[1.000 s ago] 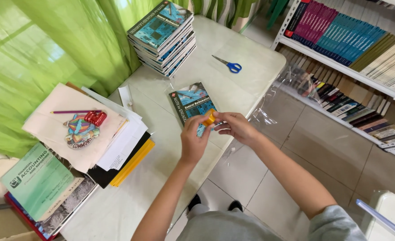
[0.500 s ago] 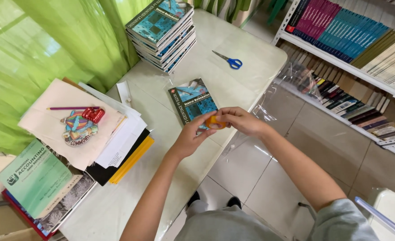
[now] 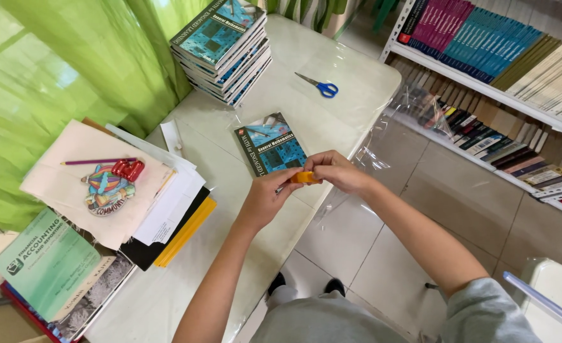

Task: Wrapping a textbook with a protective plastic sheet using scissors and adhesive tape.

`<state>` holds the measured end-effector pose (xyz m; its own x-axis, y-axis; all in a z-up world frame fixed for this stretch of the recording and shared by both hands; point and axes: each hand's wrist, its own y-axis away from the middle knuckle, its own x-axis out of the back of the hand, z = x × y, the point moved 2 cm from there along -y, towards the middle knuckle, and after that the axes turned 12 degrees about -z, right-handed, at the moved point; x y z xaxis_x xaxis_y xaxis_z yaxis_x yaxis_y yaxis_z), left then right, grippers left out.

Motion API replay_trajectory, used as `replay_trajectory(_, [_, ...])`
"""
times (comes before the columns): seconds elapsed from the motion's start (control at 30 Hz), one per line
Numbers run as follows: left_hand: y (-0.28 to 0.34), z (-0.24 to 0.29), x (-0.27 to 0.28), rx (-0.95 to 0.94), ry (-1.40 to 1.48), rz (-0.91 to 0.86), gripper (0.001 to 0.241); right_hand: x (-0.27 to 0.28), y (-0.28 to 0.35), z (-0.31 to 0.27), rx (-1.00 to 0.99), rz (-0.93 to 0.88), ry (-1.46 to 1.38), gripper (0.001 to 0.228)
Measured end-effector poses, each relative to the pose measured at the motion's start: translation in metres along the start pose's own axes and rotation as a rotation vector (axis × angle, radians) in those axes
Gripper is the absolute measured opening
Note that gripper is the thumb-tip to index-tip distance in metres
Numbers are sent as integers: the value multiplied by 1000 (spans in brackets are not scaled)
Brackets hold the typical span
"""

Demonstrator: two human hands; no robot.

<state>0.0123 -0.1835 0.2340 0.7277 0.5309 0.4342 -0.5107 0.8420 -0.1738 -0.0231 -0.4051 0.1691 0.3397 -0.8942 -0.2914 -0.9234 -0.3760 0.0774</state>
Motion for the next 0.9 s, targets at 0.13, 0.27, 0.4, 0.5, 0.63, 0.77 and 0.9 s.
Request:
replay_trajectory(0.13, [1,-1,0,-31,-53,16,35,3,1,6,41,-22,27,17])
replay_trajectory(0.27, [5,-2,-1,-66,-83,39,34,1,3,9,17,-16,50,22])
replay_trajectory(0.4, [6,3,-3,54,-100,1,33,4,9,11,7,-27,-79,27])
replay_trajectory(0.5, [8,-5,-8,-34,-56,1,32,-2,12,5,-29,-17,-96,27])
replay_trajectory(0.63, [7,0,-9,12,-68,-7,33,-1,12,7,-64,11,67,21])
replay_trajectory(0.77, [10,-4,-11,-47,-111,13,32,-1,14,13,-44,-2,69,23])
replay_trajectory(0.9, [11,-1,-10,-51,-118,9,32,-2,15,16,-22,-33,6,24])
